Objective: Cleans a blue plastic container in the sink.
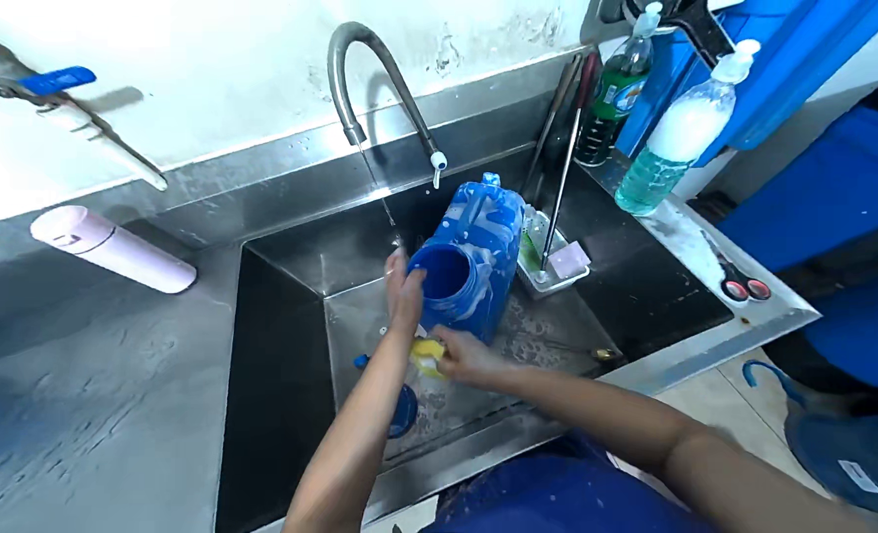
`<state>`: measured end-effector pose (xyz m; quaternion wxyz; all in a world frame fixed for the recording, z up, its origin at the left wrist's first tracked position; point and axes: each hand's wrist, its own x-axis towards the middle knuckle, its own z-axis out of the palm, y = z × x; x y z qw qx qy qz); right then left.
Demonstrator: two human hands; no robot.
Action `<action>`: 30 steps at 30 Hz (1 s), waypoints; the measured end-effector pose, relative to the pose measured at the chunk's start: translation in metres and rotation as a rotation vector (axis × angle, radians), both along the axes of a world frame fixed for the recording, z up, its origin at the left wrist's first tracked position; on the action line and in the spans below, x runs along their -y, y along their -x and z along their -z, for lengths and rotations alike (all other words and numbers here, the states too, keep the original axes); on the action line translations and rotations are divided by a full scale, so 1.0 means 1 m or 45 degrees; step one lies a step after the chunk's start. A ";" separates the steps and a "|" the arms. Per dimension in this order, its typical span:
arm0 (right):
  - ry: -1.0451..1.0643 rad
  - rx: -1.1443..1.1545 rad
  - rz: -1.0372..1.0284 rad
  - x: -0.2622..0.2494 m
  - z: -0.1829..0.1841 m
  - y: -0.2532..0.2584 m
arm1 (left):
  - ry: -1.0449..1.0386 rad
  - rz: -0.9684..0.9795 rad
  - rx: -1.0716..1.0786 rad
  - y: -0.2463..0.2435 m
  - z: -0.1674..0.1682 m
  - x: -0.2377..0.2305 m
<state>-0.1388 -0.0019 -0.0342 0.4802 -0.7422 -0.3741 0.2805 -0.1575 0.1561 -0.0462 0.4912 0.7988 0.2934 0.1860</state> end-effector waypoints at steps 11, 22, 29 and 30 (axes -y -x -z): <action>0.082 0.630 -1.190 -0.077 -0.031 -0.075 | 0.195 -0.201 -0.186 0.042 0.044 0.053; 0.131 -0.028 0.322 -0.002 0.053 -0.306 | -0.489 0.195 -1.166 -0.216 -0.034 0.060; 0.098 -0.277 -0.177 0.019 0.046 -0.210 | -0.707 0.906 -1.095 -0.080 -0.049 0.067; 0.022 -0.117 -0.338 0.035 0.029 -0.174 | -0.642 0.900 -1.171 -0.061 -0.055 0.078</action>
